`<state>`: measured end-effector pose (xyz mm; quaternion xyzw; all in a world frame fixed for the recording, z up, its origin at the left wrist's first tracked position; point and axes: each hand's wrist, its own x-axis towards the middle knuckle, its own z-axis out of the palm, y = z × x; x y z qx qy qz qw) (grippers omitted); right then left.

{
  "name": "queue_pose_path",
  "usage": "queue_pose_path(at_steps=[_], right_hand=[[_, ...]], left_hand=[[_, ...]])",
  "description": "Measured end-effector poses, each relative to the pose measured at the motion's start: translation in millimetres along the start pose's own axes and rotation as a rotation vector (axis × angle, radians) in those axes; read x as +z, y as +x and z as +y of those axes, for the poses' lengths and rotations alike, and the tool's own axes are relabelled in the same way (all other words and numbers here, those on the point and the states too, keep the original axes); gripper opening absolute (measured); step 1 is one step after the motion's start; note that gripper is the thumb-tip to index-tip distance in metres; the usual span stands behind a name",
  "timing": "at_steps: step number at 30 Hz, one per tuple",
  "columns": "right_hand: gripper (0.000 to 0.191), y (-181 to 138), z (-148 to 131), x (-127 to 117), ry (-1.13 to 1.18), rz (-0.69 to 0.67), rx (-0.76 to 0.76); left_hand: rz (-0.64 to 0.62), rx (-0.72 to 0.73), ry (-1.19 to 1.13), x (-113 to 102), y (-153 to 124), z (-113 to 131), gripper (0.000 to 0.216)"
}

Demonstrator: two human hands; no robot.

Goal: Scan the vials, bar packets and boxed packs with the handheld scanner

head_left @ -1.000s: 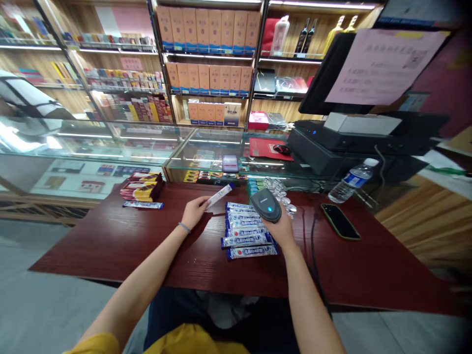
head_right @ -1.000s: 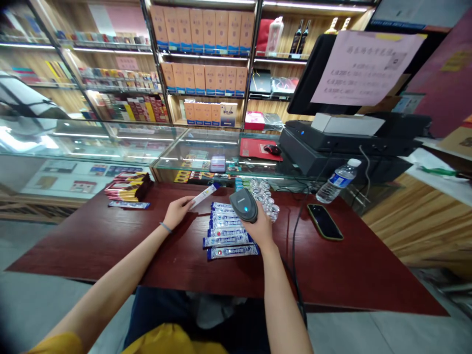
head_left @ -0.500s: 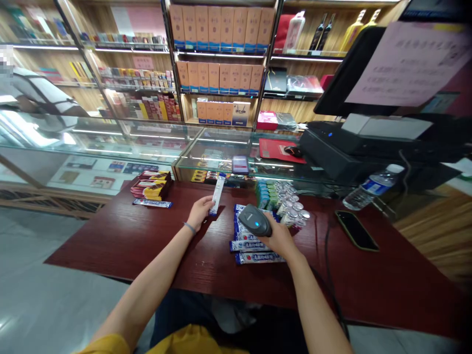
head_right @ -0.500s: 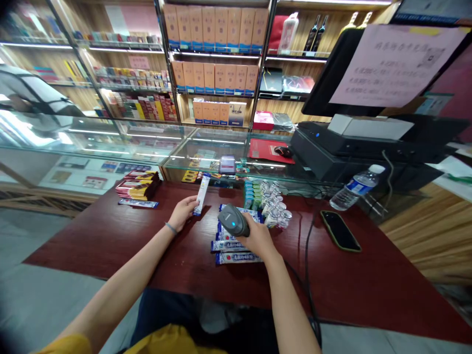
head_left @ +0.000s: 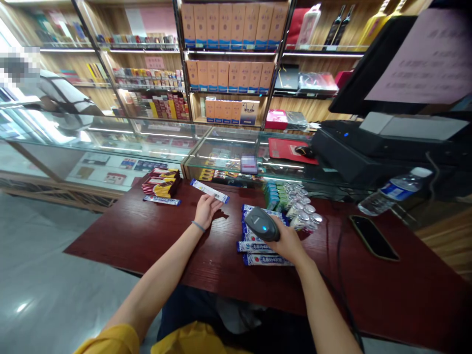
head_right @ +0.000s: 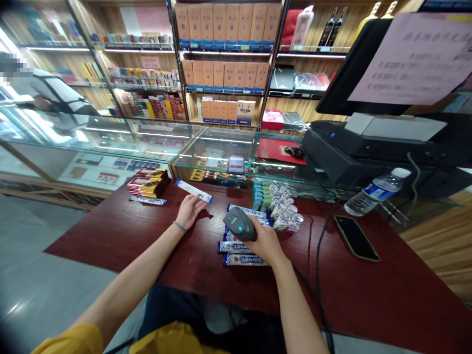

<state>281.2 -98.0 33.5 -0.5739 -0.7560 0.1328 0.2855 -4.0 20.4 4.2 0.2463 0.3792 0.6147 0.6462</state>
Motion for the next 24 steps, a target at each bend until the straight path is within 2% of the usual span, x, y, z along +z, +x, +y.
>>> queue_pose_path(at_steps=[5, 11, 16, 20, 24], right_hand=[[0.063, 0.4, 3.2, 1.6, 0.05, -0.027, -0.053], [0.055, 1.0, 4.9, 0.7, 0.089, -0.032, -0.054], [0.064, 1.1, 5.0, 0.4, 0.1, -0.014, -0.009], [0.066, 1.3, 8.9, 2.4, 0.1, 0.008, 0.012], [0.067, 0.8, 16.2, 3.5, 0.141, 0.006, 0.021]], left_hand=[[0.025, 0.039, -0.015, -1.0, 4.0, -7.0, 0.031], [-0.032, 0.101, -0.02, -6.4, 6.4, -12.9, 0.03], [0.007, 0.089, -0.027, -5.5, 7.3, -13.6, 0.029], [0.018, 0.094, 0.009, -2.6, 5.8, -9.4, 0.034], [0.031, 0.187, 0.125, 0.2, 5.0, 6.1, 0.038]])
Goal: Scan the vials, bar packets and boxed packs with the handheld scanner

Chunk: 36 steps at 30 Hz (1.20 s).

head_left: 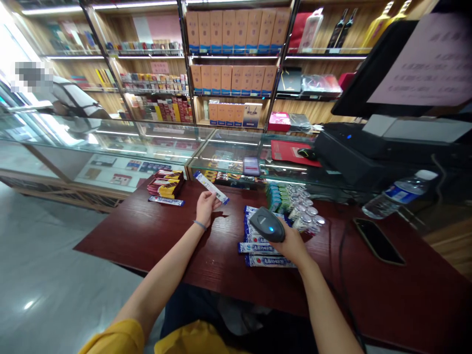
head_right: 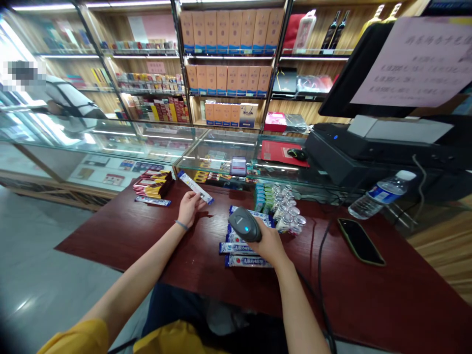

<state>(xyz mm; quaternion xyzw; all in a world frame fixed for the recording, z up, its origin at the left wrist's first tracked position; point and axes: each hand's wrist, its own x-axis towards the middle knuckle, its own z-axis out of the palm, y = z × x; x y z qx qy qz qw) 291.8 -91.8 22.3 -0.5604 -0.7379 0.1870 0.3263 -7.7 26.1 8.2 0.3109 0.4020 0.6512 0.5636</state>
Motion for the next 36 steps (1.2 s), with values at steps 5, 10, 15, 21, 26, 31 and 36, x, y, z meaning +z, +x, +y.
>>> queue_pose_path(at_steps=[5, 10, 15, 21, 26, 31, 36], right_hand=[[0.064, -2.2, 5.4, 0.3, 0.028, 0.059, 0.003], [0.057, -3.2, 6.2, 1.1, 0.029, 0.093, 0.004], [0.055, -4.2, 5.6, 1.4, 0.009, 0.127, 0.001], [0.059, -5.3, 5.3, 4.7, 0.035, 0.16, 0.014], [0.062, -5.5, 7.4, 5.6, 0.027, 0.18, 0.011], [0.058, -5.6, 7.8, 4.8, 0.035, 0.165, 0.02], [0.054, -5.7, 6.7, 3.2, 0.036, 0.17, 0.01]], left_hand=[[-0.002, 0.191, 0.247, -14.6, 6.7, 37.3, 0.024], [0.044, 0.427, 0.637, -74.9, 1.5, 80.7, 0.006], [0.056, 0.573, 1.283, -161.5, -5.8, 117.3, 0.012], [-0.095, 0.643, 1.776, -218.9, 3.4, 136.2, 0.025], [-0.124, 0.613, 1.897, -227.7, 14.4, 133.1, 0.022], [-0.159, 0.601, 1.88, -237.6, 18.7, 127.0, 0.024], [-0.191, 0.585, 1.806, -243.6, 18.9, 126.3, 0.028]])
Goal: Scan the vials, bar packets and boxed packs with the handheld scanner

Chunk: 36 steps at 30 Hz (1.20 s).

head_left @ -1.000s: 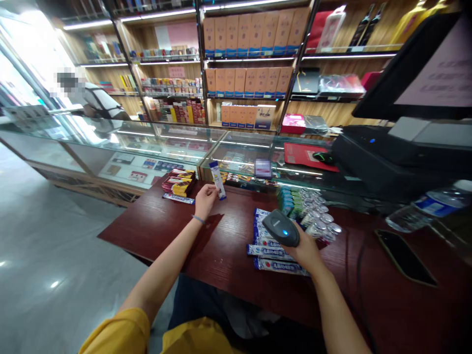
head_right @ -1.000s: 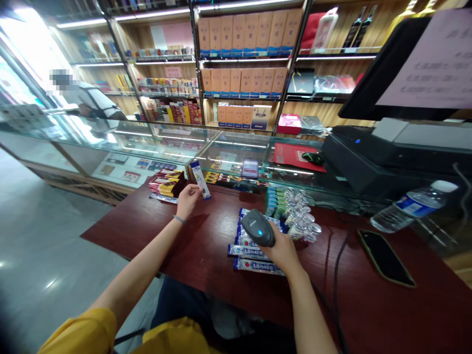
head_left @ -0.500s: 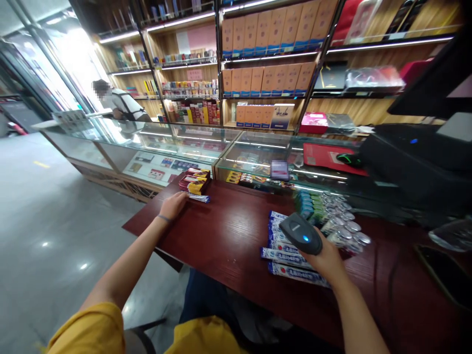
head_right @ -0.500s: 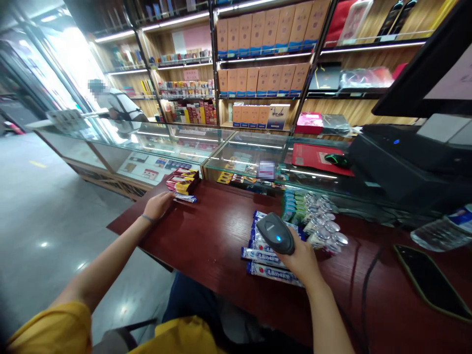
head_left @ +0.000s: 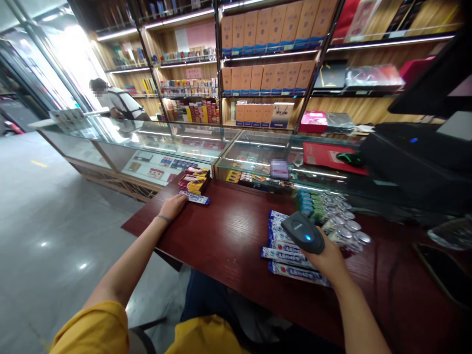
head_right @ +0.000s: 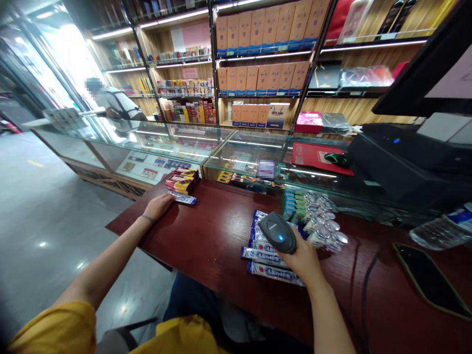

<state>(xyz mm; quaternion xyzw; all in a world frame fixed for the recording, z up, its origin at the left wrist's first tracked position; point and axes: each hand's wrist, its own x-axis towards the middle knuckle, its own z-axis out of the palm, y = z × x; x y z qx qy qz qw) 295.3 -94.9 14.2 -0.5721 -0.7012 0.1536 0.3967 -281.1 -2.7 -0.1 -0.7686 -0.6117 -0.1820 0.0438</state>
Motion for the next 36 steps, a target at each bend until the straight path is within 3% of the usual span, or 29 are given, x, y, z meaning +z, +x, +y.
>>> queue_pose_path(at_steps=[23, 31, 36], right_hand=[[0.053, 3.0, -2.6, -3.6, 0.054, 0.017, -0.005], [0.052, 3.3, -1.3, -3.2, 0.064, 0.035, 0.014], [0.057, 7.0, 3.7, -9.6, 0.106, 0.061, 0.042]], left_hand=[[0.008, -0.01, 0.036, -0.1, 9.9, -1.4, 0.03], [-0.057, 0.063, -0.032, -4.0, 8.6, -3.8, 0.029], [-0.012, 0.082, -0.023, 1.7, 5.9, 3.9, 0.033]])
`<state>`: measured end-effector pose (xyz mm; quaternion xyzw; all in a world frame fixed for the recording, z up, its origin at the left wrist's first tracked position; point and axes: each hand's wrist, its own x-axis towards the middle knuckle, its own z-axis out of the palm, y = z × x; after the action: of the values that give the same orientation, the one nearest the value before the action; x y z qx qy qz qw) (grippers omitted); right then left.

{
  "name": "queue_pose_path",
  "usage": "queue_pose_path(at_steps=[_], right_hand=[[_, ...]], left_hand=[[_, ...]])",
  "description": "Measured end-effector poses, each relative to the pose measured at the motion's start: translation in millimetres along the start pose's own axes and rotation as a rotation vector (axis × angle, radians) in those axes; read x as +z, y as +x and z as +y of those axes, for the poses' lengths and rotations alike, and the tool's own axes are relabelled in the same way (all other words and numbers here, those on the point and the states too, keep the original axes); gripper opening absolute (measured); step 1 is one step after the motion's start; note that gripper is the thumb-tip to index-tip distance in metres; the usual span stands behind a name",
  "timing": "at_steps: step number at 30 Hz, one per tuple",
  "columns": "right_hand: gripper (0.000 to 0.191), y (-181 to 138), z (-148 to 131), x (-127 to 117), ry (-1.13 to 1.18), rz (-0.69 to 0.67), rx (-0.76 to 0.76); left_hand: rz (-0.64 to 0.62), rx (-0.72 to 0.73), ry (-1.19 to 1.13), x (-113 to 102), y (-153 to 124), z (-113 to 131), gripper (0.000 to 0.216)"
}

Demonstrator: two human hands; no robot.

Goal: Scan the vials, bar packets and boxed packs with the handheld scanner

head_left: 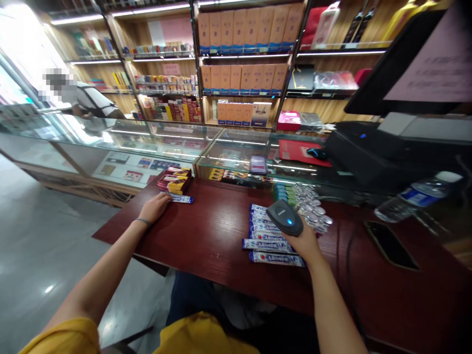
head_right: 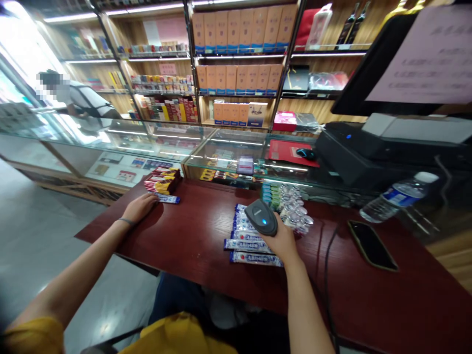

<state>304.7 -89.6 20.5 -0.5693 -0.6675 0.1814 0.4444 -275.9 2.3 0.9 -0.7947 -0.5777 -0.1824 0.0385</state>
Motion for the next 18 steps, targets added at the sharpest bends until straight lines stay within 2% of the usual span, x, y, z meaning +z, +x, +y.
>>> queue_pose_path(at_steps=[3, 5, 7, 14, 18], right_hand=[[0.056, 2.6, 6.8, -3.9, 0.041, 0.041, 0.013], [0.056, 3.4, 10.3, -5.7, 0.067, 0.068, 0.014], [0.057, 3.5, 12.5, -7.3, 0.089, 0.083, 0.022], [0.058, 5.4, 17.9, -16.9, 0.146, 0.157, 0.032], [0.057, 6.7, 17.2, -21.6, 0.136, 0.193, 0.024]], left_hand=[[0.07, 0.035, -0.04, 8.0, 4.6, 22.1, 0.033], [0.104, 0.089, -0.105, 14.6, 12.6, 50.6, 0.032], [0.102, 0.183, -0.196, 22.3, 24.1, 90.1, 0.032], [0.025, 0.453, -0.454, 43.5, 60.4, 256.7, 0.028], [-0.102, 0.572, -0.482, 49.8, 68.8, 321.3, 0.028]])
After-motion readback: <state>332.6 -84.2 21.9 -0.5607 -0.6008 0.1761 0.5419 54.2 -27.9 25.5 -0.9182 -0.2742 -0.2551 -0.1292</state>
